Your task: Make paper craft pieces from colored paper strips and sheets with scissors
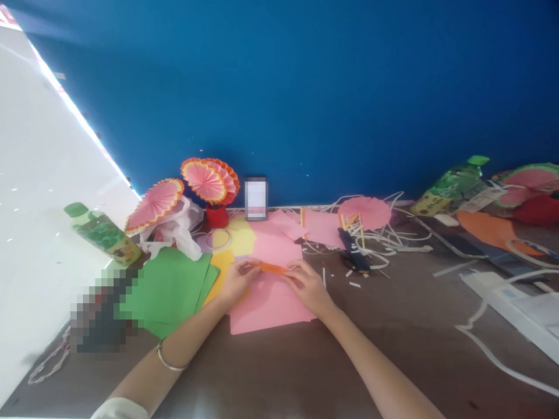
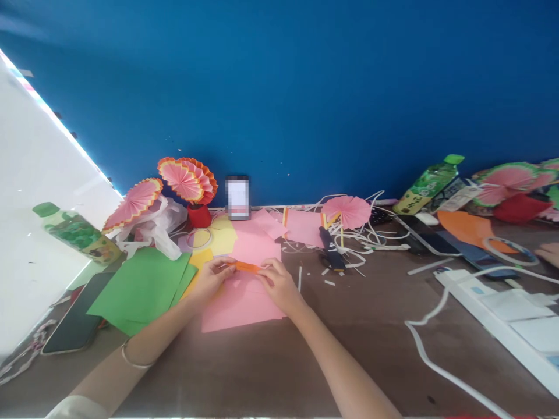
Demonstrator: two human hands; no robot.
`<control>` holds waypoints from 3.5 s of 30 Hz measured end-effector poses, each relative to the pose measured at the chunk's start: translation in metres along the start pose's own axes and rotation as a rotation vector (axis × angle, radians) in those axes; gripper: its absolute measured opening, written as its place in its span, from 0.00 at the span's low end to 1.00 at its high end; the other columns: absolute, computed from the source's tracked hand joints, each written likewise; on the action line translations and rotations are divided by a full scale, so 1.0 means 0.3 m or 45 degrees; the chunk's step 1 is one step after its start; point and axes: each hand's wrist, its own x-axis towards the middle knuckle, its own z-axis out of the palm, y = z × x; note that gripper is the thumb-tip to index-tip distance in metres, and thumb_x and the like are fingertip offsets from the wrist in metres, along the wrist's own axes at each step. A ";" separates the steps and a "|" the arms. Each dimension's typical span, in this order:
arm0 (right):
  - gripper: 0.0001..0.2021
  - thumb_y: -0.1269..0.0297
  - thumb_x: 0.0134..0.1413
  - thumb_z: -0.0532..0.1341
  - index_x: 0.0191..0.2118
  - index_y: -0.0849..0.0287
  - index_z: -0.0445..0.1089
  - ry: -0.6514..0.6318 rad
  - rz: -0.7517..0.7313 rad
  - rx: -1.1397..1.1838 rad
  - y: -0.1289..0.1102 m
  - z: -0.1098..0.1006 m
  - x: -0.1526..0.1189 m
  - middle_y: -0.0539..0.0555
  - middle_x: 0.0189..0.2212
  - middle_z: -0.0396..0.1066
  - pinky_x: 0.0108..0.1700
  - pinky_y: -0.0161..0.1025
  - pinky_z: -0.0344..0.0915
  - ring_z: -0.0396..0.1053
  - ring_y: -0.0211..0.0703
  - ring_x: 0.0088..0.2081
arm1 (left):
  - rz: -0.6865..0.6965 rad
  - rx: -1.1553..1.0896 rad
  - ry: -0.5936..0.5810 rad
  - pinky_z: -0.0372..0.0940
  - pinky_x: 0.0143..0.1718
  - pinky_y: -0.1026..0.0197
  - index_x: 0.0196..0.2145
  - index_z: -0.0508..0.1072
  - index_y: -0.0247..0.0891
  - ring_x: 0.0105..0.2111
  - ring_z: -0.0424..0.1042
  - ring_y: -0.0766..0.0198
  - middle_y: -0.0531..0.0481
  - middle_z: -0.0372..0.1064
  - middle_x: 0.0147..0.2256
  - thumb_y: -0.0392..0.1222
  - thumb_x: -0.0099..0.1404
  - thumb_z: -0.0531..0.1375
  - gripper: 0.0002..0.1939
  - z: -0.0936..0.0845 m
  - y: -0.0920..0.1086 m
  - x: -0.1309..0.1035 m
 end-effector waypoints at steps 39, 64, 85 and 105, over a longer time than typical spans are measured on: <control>0.09 0.75 0.56 0.51 0.37 0.60 0.67 -0.164 -0.364 -0.420 -0.037 -0.045 -0.001 0.60 0.41 0.66 0.45 0.47 0.64 0.63 0.47 0.41 | -0.060 -0.099 0.137 0.60 0.25 0.67 0.30 0.69 0.35 0.24 0.66 0.70 0.52 0.67 0.27 0.47 0.51 0.62 0.14 0.004 -0.007 0.009; 0.08 0.61 0.40 0.66 0.27 0.59 0.70 0.216 0.761 0.685 -0.003 -0.018 0.028 0.54 0.34 0.69 0.43 0.43 0.67 0.68 0.44 0.39 | 0.044 0.189 0.090 0.64 0.44 0.55 0.33 0.76 0.37 0.40 0.71 0.58 0.44 0.73 0.39 0.43 0.51 0.63 0.11 -0.007 -0.008 0.010; 0.14 0.62 0.30 0.70 0.28 0.61 0.69 0.225 1.048 0.808 0.014 -0.014 0.020 0.52 0.29 0.71 0.38 0.40 0.68 0.71 0.44 0.34 | 0.121 0.268 0.126 0.62 0.47 0.55 0.34 0.75 0.37 0.43 0.69 0.58 0.44 0.72 0.41 0.40 0.52 0.62 0.10 0.004 0.009 -0.007; 0.11 0.64 0.34 0.69 0.26 0.58 0.69 0.597 1.300 1.359 0.046 -0.029 0.027 0.49 0.26 0.72 0.33 0.37 0.70 0.70 0.37 0.26 | -0.025 0.051 0.162 0.64 0.35 0.63 0.33 0.73 0.36 0.33 0.69 0.64 0.46 0.71 0.34 0.45 0.50 0.63 0.13 0.003 0.010 0.006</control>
